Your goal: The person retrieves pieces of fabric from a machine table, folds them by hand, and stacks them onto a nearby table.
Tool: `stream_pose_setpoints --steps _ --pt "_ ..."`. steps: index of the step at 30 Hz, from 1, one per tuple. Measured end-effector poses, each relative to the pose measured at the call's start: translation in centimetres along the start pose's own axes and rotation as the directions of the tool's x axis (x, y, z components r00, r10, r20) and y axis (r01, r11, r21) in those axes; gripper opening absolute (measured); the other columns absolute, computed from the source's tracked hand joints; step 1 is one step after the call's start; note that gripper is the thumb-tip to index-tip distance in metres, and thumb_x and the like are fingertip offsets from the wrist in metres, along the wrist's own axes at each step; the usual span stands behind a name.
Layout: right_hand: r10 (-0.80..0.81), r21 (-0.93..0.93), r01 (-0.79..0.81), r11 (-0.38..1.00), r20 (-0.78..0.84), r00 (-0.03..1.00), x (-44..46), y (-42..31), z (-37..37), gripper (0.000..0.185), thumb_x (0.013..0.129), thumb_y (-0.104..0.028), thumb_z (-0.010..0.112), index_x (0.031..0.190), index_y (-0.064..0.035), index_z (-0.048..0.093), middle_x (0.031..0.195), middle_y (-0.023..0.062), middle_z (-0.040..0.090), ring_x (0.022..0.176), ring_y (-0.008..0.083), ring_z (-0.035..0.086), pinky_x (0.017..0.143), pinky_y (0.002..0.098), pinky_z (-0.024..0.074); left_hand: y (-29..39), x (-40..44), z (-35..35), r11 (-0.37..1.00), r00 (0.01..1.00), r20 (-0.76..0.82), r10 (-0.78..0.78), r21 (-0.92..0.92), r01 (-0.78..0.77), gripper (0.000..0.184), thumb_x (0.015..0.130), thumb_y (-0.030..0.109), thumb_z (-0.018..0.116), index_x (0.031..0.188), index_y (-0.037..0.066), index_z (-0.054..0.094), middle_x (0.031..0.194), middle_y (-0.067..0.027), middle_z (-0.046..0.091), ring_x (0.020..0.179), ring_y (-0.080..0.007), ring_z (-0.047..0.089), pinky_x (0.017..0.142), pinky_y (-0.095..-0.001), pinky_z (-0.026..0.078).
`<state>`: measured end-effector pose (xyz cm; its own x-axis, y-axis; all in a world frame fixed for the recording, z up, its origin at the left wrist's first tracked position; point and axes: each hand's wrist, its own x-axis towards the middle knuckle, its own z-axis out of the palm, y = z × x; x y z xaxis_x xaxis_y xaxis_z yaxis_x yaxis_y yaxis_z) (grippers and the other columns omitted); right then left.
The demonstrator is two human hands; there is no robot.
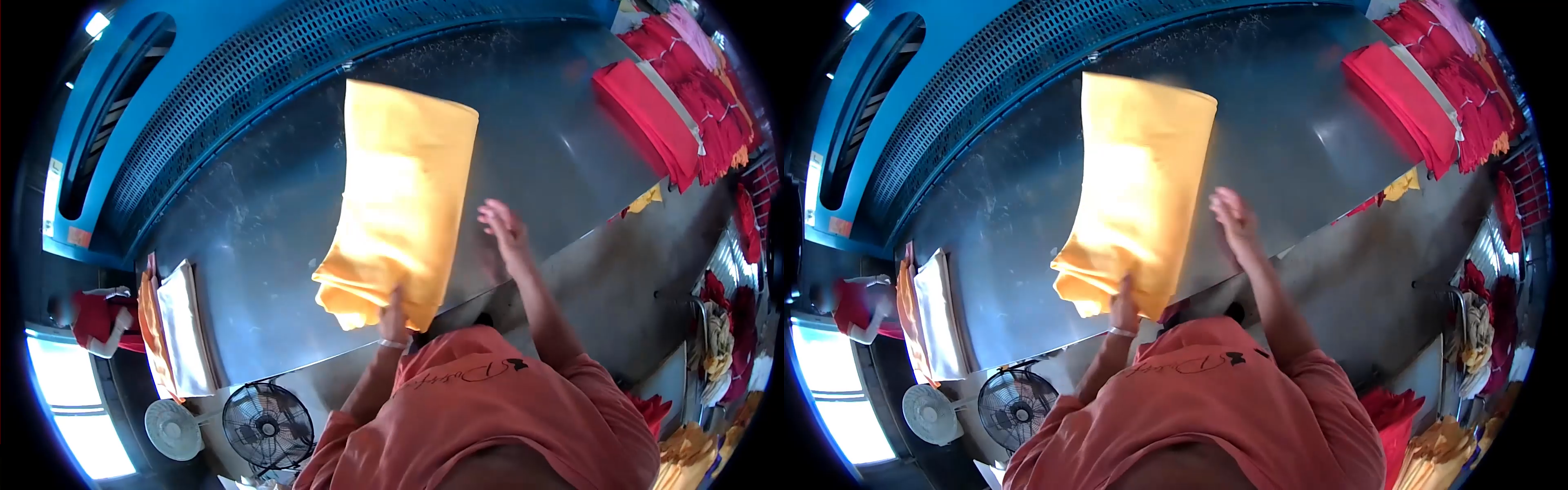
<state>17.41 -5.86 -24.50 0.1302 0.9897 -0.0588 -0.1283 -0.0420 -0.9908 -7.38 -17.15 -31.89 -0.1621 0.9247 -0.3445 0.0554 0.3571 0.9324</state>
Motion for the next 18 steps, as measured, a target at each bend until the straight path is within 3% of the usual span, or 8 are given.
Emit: stream_pose_setpoints --steps 2,4,6,8,9,12,14,18 --pt "0.182 0.024 -0.18 0.983 -0.1 0.978 0.0 2.0 -0.3 0.042 0.088 -0.033 0.055 0.117 -0.0035 0.051 0.105 0.009 0.059 0.096 0.0152 0.057 0.075 0.0276 0.0471 4.5 -3.8 -3.2 0.852 0.99 -0.129 -0.064 -0.523 -0.013 0.052 0.091 0.04 0.044 0.129 0.005 0.038 0.116 -0.01 0.052 0.101 -0.0171 0.052 0.084 -0.0346 0.041" --pt "0.359 0.105 -0.353 0.93 -0.049 0.932 -0.1 3.4 1.2 0.044 0.087 -0.038 0.054 0.116 -0.0053 0.051 0.1 0.0088 0.06 0.091 0.0151 0.059 0.071 0.0278 0.0484 2.0 -5.2 -7.0 0.924 0.894 -0.439 -0.088 -0.371 -0.092 0.051 0.09 0.039 0.047 0.13 0.008 0.036 0.122 -0.0133 0.049 0.112 -0.0231 0.048 0.088 -0.0411 0.041" --pt "0.351 0.257 -0.428 0.867 0.296 0.888 1.0 5.1 6.3 0.041 0.084 -0.038 0.058 0.111 -0.0079 0.053 0.093 0.0058 0.062 0.078 0.0146 0.061 0.064 0.0283 0.0503 1.4 -4.7 -8.3 0.856 0.945 -0.301 -0.132 -0.515 -0.044 0.051 0.09 0.038 0.048 0.128 0.006 0.037 0.121 -0.0123 0.049 0.11 -0.0213 0.049 0.087 -0.0395 0.043" --pt "0.264 0.163 -0.28 0.946 0.111 0.958 1.4 6.8 11.2 0.038 0.079 -0.034 0.064 0.104 -0.0053 0.058 0.088 0.0064 0.064 0.075 0.0152 0.062 0.062 0.031 0.0518 3.2 -2.8 -7.7 0.759 0.981 -0.131 -0.145 -0.65 0.025 0.053 0.088 0.038 0.053 0.128 0.006 0.038 0.12 -0.0108 0.05 0.108 -0.0211 0.049 0.086 -0.0376 0.044" --pt "0.456 0.083 -0.472 0.878 0.164 0.875 1.5 5.7 11.3 0.035 0.077 -0.028 0.066 0.101 -0.0032 0.061 0.085 0.0078 0.065 0.073 0.0167 0.063 0.061 0.0314 0.0521 3.3 -1.0 -7.6 0.816 0.985 -0.094 -0.142 -0.575 0.063 0.054 0.086 0.038 0.055 0.127 0.007 0.04 0.12 -0.0101 0.049 0.108 -0.0221 0.049 0.087 -0.0377 0.044" --pt "0.277 0.157 -0.277 0.948 0.018 0.961 0.3 7.7 11.9 0.029 0.072 -0.025 0.066 0.085 0.001 0.065 0.076 0.0072 0.063 0.066 0.0177 0.059 0.058 0.031 0.0488 3.5 4.8 -6.1 0.807 0.982 0.15 -0.113 -0.563 0.179 0.057 0.083 0.041 0.057 0.124 0.005 0.043 0.115 -0.0108 0.053 0.103 -0.0256 0.053 0.086 -0.0405 0.047" --pt "-0.103 0.198 0.137 0.971 -0.172 0.98 -3.5 6.3 10.8 0.034 0.073 -0.029 0.064 0.086 0.0021 0.062 0.073 0.0035 0.06 0.066 0.0131 0.053 0.057 0.0285 0.0435 4.3 6.1 -5.7 0.779 0.893 0.415 -0.178 -0.495 0.385 0.053 0.085 0.036 0.052 0.123 0.001 0.044 0.115 -0.0134 0.053 0.104 -0.0283 0.053 0.086 -0.0424 0.046" --pt "0.377 0.265 -0.336 0.904 -0.12 0.918 -8.0 8.2 5.9 0.032 0.079 -0.024 0.063 0.102 -0.0019 0.059 0.082 0.0039 0.062 0.072 0.0116 0.058 0.06 0.027 0.0466 2.9 5.4 -5.0 0.944 0.873 0.444 -0.201 -0.149 0.293 0.048 0.082 0.032 0.054 0.117 -0.001 0.048 0.111 -0.0136 0.055 0.101 -0.0262 0.055 0.085 -0.04 0.047"
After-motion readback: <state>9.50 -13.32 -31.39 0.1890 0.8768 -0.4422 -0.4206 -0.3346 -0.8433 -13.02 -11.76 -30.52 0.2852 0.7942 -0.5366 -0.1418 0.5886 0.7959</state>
